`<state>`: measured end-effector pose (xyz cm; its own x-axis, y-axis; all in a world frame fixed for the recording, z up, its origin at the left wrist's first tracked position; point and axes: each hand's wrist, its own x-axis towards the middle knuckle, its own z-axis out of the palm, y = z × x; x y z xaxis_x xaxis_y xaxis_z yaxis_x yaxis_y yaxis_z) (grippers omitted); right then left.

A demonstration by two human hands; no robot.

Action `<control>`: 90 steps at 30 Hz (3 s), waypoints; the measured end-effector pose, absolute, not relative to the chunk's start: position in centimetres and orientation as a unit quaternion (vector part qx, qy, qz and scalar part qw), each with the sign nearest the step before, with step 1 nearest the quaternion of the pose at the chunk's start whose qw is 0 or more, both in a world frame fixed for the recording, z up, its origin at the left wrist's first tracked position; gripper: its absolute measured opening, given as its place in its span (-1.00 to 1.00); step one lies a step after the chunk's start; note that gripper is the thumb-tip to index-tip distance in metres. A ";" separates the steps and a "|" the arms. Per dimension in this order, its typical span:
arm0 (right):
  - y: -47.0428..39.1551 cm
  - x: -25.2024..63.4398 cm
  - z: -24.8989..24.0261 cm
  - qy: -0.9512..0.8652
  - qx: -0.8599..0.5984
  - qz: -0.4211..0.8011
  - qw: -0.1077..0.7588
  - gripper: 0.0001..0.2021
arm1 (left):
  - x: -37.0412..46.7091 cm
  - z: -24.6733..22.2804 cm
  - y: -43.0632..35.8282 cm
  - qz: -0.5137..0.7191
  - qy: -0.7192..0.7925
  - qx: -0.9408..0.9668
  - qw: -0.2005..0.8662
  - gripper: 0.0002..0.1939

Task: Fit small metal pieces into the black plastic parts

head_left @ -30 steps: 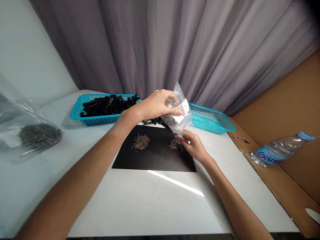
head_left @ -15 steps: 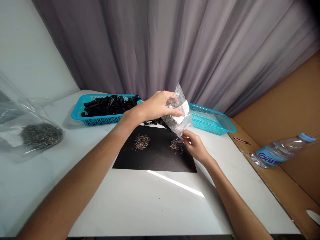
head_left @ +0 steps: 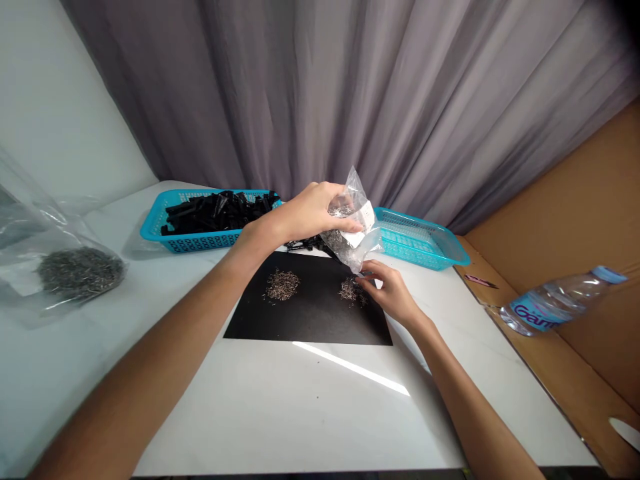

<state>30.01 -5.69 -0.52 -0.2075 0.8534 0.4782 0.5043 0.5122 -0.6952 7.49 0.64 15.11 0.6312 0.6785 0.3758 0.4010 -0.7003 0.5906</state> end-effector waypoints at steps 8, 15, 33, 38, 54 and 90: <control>-5.2 31.8 -1.1 -0.743 -0.559 0.140 0.341 -0.66 | 7.3 15.3 0.7 0.300 0.301 0.876 0.228 -0.62; -5.7 31.1 -0.7 -0.758 -0.555 0.156 0.305 -0.63 | 7.1 15.4 0.7 0.303 0.311 0.874 0.220 -0.62; -7.5 30.3 1.8 -0.659 -0.734 0.102 0.126 -0.51 | 7.1 15.4 0.9 0.265 0.357 0.875 0.191 -0.50; -7.2 29.4 1.0 -0.666 -0.713 0.139 0.169 -0.58 | 7.3 15.3 1.0 0.262 0.362 0.873 0.194 -0.48; -6.3 30.7 -0.3 -0.649 -0.657 0.215 0.318 -0.57 | 7.4 14.7 1.5 0.253 0.354 0.876 0.208 -0.50; -6.8 25.9 0.2 -0.536 -0.449 0.435 0.567 -0.59 | 9.0 13.5 0.9 0.193 0.351 0.895 0.195 -0.55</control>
<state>25.88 -6.77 0.16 0.0455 0.9752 0.2165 -0.0116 0.2172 -0.9760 8.95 0.91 13.50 0.6789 0.7040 0.2085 0.5539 -0.6774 0.4841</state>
